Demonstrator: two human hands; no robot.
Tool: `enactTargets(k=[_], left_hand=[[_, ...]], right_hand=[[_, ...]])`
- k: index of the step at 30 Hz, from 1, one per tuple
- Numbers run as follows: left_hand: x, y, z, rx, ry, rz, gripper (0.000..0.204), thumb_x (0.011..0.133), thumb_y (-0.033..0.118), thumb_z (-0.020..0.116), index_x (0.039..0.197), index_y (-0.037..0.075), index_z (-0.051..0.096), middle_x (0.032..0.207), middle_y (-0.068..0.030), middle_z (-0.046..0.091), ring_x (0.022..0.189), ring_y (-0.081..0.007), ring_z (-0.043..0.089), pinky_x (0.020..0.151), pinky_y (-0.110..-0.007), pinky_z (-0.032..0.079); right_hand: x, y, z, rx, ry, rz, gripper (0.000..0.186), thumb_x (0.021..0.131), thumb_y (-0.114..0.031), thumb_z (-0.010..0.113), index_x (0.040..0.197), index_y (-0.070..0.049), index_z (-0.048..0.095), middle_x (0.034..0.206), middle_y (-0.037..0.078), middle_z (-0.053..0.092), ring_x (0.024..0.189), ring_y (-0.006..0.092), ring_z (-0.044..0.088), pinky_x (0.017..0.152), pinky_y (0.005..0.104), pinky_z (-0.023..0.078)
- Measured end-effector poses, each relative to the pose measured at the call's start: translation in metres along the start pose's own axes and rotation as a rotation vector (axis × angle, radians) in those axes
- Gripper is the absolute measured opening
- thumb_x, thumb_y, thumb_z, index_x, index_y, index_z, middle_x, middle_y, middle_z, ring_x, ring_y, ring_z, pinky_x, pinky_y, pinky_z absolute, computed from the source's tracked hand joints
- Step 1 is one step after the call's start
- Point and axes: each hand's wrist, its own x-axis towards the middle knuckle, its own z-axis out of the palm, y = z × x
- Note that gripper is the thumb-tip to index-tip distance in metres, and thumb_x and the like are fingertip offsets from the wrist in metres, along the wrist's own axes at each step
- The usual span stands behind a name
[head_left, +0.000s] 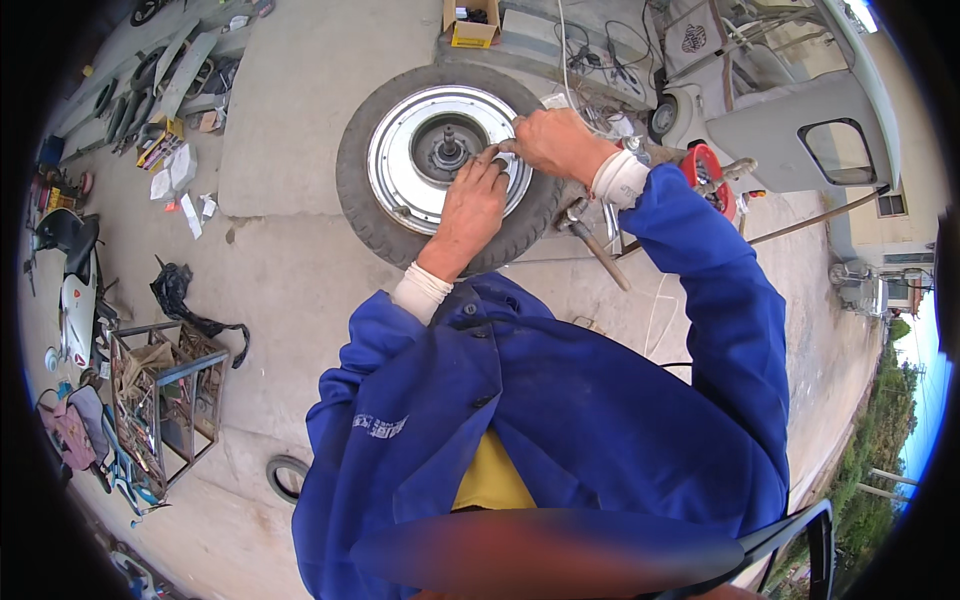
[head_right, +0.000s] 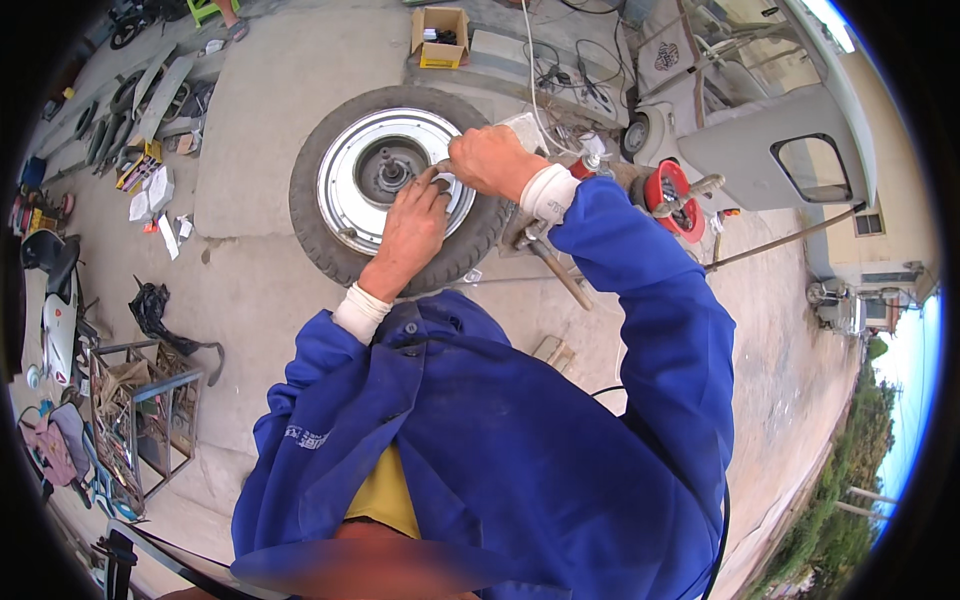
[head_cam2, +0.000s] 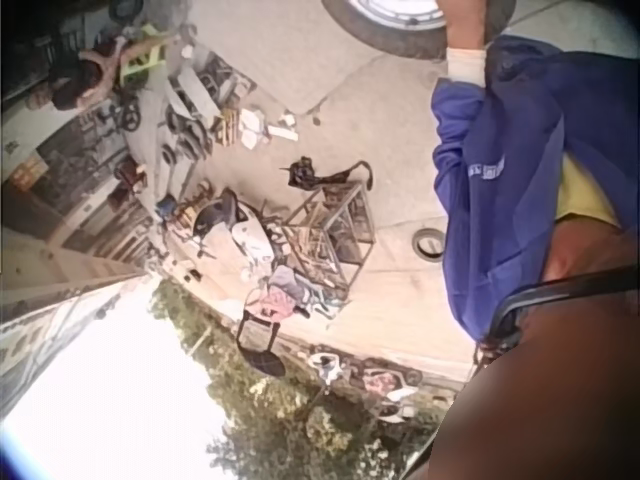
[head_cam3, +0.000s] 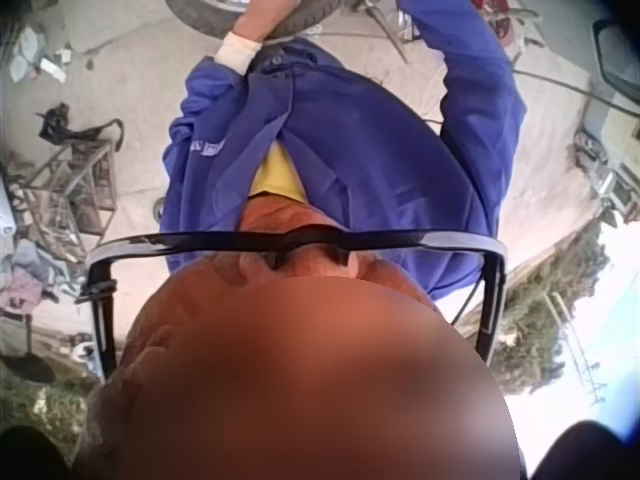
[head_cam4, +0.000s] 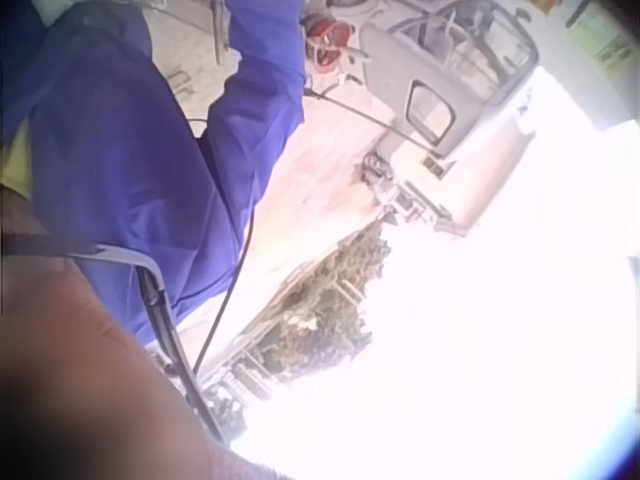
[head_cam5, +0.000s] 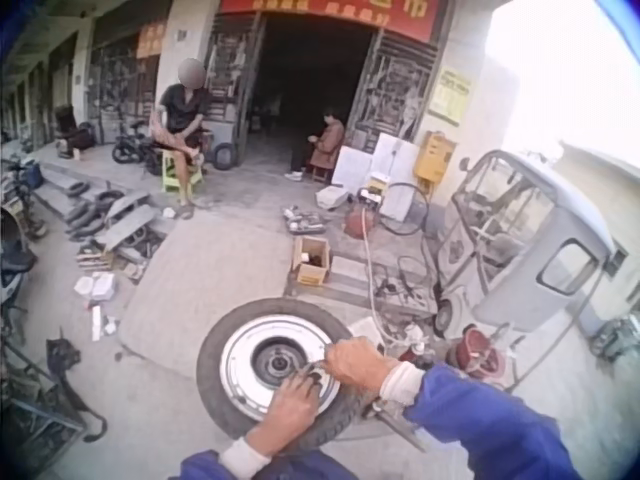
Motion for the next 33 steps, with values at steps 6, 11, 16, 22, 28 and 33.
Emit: enactTargets(k=[6, 11, 16, 22, 28, 33], left_hand=[[-0.001, 0.002, 0.002, -0.009, 0.031, 0.014, 0.021, 0.088, 0.006, 0.063, 0.103, -0.006, 0.072, 0.124, -0.0225, 0.070, 0.140, -0.0381, 0.059, 0.118, -0.051, 0.047], [0.000, 0.000, -0.001, 0.002, 0.024, 0.018, 0.022, 0.087, 0.005, 0.062, 0.103, -0.006, 0.072, 0.123, -0.0221, 0.070, 0.140, -0.0378, 0.059, 0.117, -0.051, 0.048], [-0.002, -0.001, 0.006, 0.014, 0.049, 0.016, 0.021, 0.087, 0.006, 0.062, 0.102, -0.005, 0.072, 0.122, -0.0215, 0.071, 0.139, -0.0373, 0.059, 0.118, -0.051, 0.048], [-0.003, 0.001, 0.005, 0.018, 0.049, 0.009, 0.020, 0.088, 0.006, 0.063, 0.101, -0.005, 0.073, 0.121, -0.0212, 0.071, 0.140, -0.0365, 0.059, 0.118, -0.050, 0.048], [-0.003, 0.001, 0.005, 0.021, 0.060, 0.004, 0.020, 0.089, 0.007, 0.063, 0.101, -0.005, 0.073, 0.120, -0.0206, 0.071, 0.140, -0.0363, 0.059, 0.118, -0.049, 0.048], [-0.003, 0.001, 0.001, 0.062, 0.019, -0.004, 0.021, 0.090, 0.008, 0.064, 0.104, -0.004, 0.073, 0.130, -0.0206, 0.070, 0.142, -0.0355, 0.058, 0.118, -0.049, 0.047]], right_hand=[[-0.002, 0.007, 0.024, -0.001, 0.236, -0.214, 0.033, 0.106, -0.034, 0.066, 0.102, -0.002, 0.071, 0.079, 0.019, 0.076, 0.075, 0.0393, 0.078, 0.067, 0.0485, 0.062], [0.012, 0.008, -0.005, 0.178, -0.203, 0.116, 0.025, 0.100, -0.023, 0.070, 0.110, 0.001, 0.069, 0.100, 0.023, 0.076, 0.087, 0.0405, 0.079, 0.074, 0.0500, 0.063], [-0.005, 0.004, 0.007, 0.066, 0.106, -0.192, 0.025, 0.100, -0.021, 0.070, 0.109, 0.002, 0.070, 0.097, 0.021, 0.075, 0.085, 0.0430, 0.079, 0.073, 0.0508, 0.063], [0.009, 0.000, -0.010, 0.203, -0.201, 0.152, 0.038, 0.103, -0.032, 0.071, 0.111, 0.005, 0.068, 0.100, 0.022, 0.076, 0.087, 0.0439, 0.078, 0.075, 0.0519, 0.064], [-0.007, 0.004, 0.009, 0.088, 0.029, -0.137, 0.039, 0.103, -0.031, 0.071, 0.117, 0.005, 0.067, 0.106, 0.024, 0.075, 0.095, 0.0421, 0.078, 0.078, 0.0530, 0.064], [0.010, 0.000, -0.009, 0.164, -0.244, 0.158, 0.037, 0.102, -0.029, 0.072, 0.118, 0.005, 0.067, 0.109, 0.025, 0.075, 0.095, 0.0414, 0.079, 0.079, 0.0523, 0.064]])
